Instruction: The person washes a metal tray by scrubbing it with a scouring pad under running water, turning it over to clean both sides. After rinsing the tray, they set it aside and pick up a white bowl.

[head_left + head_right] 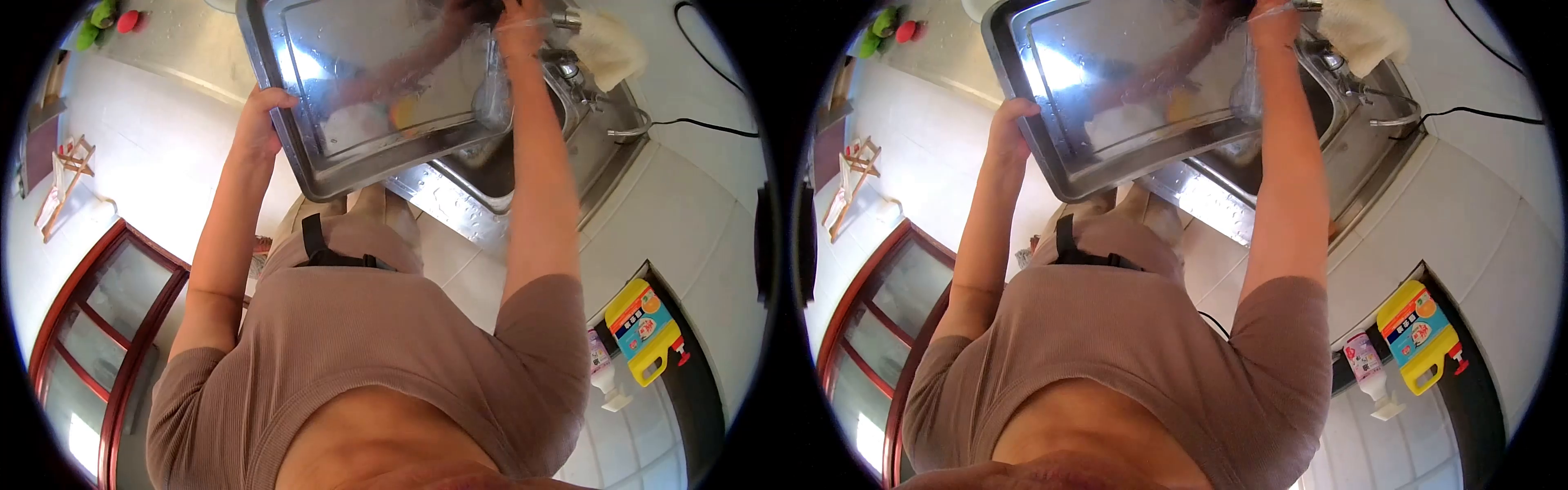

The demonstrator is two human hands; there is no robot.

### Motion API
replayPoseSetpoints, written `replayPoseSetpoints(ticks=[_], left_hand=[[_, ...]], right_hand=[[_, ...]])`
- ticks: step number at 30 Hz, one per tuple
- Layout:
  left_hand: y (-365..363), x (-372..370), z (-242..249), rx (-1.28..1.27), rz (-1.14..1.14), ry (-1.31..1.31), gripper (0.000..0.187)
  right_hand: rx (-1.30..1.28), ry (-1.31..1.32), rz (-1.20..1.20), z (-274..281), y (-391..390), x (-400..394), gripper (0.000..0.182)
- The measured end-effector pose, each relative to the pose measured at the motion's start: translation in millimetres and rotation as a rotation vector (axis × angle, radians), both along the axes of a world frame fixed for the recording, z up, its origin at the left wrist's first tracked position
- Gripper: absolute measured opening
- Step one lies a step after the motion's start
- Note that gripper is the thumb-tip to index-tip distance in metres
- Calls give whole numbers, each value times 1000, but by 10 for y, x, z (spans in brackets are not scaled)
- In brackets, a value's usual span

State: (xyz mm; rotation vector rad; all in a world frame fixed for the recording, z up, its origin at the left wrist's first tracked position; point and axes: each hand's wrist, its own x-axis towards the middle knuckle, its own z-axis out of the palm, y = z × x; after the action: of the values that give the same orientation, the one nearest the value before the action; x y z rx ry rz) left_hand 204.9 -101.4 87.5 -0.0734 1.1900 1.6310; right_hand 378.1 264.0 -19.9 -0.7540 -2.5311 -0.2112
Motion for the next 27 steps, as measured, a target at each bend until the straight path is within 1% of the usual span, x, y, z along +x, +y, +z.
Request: replayPoseSetpoints(ticks=[1,3,4,6,7,9,11,13,14,16,17,19,21,23,24,26,27], left_hand=[[-13,2,-4,-3,-3,-4,43],[-33,13,-20,47,13,-14,42],[-33,13,-23,49,17,-21,42],[-41,18,-18,1,28,-28,41],[-49,20,-38,1,35,-35,41],[-40,-10,-95,36,6,-30,42],[-13,-27,-171,32,21,6,44],[64,-8,-126,46,24,67,47],[74,-24,-111,49,26,65,47],[113,-62,-60,15,-3,113,48],[117,-51,-21,-2,0,115,50],[134,11,50,-2,10,131,50],[163,64,91,-3,13,151,51],[167,117,130,8,4,204,53],[169,134,175,3,1,209,53],[177,149,269,65,-75,188,52],[168,145,242,66,-73,192,52]], right_hand=[[-3,-4,-3,109,7,-24,33],[-51,-161,88,311,-28,-17,34],[-49,-168,92,311,-48,15,34],[20,-155,114,240,-120,144,26],[21,-162,120,170,-200,239,26],[-33,-180,14,-26,-417,474,21],[-97,-301,-108,-126,-776,689,17],[-145,-440,-133,-286,-1032,978,19],[-142,-442,-132,-321,-1113,1092,19],[-325,-337,-170,-360,-1165,1204,17],[-319,-237,-158,-401,-1077,1181,18],[-315,-47,-171,-154,-861,928,18],[-150,268,-172,7,-532,616,22],[-265,367,-180,255,-301,362,30],[-270,372,-182,180,-220,337,30],[-341,314,-216,59,-34,291,33],[-305,366,-191,-66,-41,321,35]])
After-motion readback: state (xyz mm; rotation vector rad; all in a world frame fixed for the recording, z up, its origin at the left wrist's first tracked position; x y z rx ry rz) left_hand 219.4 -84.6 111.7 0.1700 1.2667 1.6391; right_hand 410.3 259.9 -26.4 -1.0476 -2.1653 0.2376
